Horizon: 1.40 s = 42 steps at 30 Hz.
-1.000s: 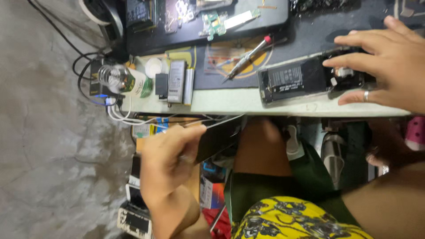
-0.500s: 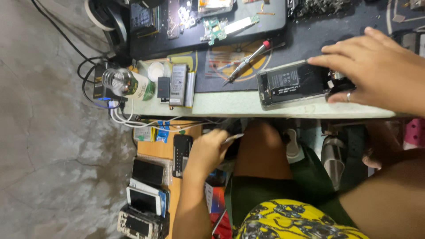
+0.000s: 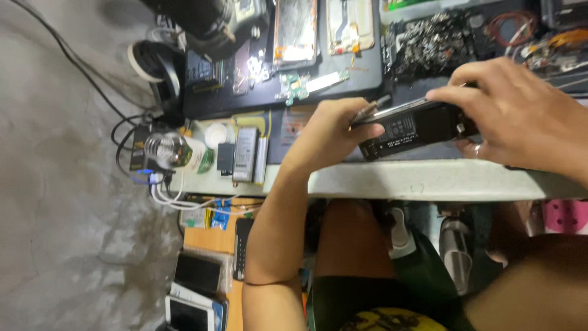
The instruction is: The person disassembles a smartphone, removes the screen assembly, and uses a metal spudger to pry and disconnect internal components. They then reassemble the device by reconnecting cables and placing the back cover.
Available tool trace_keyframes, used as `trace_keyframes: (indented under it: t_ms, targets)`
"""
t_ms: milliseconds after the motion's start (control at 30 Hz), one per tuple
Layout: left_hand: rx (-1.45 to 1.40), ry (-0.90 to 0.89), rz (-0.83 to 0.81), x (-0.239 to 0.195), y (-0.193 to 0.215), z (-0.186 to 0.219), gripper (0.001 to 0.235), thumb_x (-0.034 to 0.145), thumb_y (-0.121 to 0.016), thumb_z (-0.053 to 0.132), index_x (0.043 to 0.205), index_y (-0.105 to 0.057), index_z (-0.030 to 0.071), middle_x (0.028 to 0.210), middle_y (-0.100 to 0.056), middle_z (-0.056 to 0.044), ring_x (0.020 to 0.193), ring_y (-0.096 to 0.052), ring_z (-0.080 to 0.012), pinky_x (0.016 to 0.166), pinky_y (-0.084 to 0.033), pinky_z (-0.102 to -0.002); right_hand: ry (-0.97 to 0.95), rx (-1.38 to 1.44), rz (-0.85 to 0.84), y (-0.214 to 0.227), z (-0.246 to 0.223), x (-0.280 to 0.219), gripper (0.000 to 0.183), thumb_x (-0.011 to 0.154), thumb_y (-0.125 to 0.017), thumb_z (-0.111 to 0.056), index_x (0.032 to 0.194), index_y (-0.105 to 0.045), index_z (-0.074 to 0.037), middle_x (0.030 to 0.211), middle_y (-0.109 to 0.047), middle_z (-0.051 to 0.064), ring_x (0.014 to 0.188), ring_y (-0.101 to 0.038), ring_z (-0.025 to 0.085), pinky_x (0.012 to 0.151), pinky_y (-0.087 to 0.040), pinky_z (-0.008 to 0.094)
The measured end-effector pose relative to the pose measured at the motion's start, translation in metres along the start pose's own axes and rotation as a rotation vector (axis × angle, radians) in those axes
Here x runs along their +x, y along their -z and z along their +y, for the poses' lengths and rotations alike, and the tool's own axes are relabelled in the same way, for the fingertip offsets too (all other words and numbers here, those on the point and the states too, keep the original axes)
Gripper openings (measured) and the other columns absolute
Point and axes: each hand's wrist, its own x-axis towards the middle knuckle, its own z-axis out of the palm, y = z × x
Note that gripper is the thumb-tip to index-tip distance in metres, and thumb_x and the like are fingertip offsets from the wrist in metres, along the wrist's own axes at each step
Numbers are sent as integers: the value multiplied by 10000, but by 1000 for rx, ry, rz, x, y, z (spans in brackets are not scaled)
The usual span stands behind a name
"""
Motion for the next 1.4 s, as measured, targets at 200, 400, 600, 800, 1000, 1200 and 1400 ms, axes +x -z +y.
trace_keyframes:
  t_ms: [200, 400, 600, 800, 1000, 1200, 1400]
  targets:
    - [-138, -537, 373, 51, 0, 2, 151, 994, -741, 148, 1075, -644, 64, 928, -638, -26, 694, -649, -90, 607, -570, -240, -423, 847, 483, 13, 14, 7, 696, 856, -750, -293, 1415, -477, 19, 1305, -582, 209, 1233, -604, 309, 1013, -525, 485]
    - [865, -981, 685, 65, -15, 23, 88, 1005, -764, 82, 981, -680, 80, 872, -562, 0, 668, -512, -87, 529, -406, -275, -481, 1900, 525, 30, 17, 17, 373, 1029, -511, -231, 1316, -569, -1, 1239, -678, 218, 1183, -681, 314, 1008, -514, 532]
    - [883, -1037, 713, 52, -13, 25, 213, 998, -773, 14, 852, -634, 83, 858, -536, 19, 636, -470, -90, 522, -341, -267, -729, 1872, 534, 32, 3, 25, 416, 978, -379, -22, 1364, -524, 25, 1277, -649, 209, 1191, -660, 376, 966, -536, 582]
    - [895, -1007, 685, 47, -13, 25, 54, 965, -748, 22, 966, -730, 72, 766, -423, 32, 594, -415, -80, 503, -329, -260, -645, 1921, 572, 25, 3, 17, 365, 1011, -359, 37, 1315, -560, 43, 1295, -646, 230, 1218, -654, 403, 980, -567, 625]
    - [824, -992, 702, 45, -15, 19, 88, 969, -737, 113, 1053, -736, 85, 895, -604, 27, 603, -468, -74, 500, -372, -248, -662, 1739, 551, 30, 1, 14, 316, 1047, -393, 15, 1305, -577, 5, 1264, -642, 258, 1173, -654, 374, 956, -521, 567]
    - [-128, -687, 649, 51, -15, -1, 123, 1040, -775, 210, 1036, -665, 156, 885, -650, 65, 677, -638, -24, 556, -506, -173, -505, 1589, 529, 26, 8, 5, 410, 949, -560, -35, 1349, -495, -102, 1221, -644, 112, 1126, -722, 227, 917, -601, 371]
    - [-321, -270, 215, 44, 15, -21, 245, 924, -817, 263, 958, -747, 31, 781, -721, -28, 705, -615, -19, 607, -501, -226, -814, 1160, 105, -14, 16, -13, 422, 967, -641, 53, 1371, -526, 14, 1120, -704, 252, 871, -752, 334, 686, -602, 397]
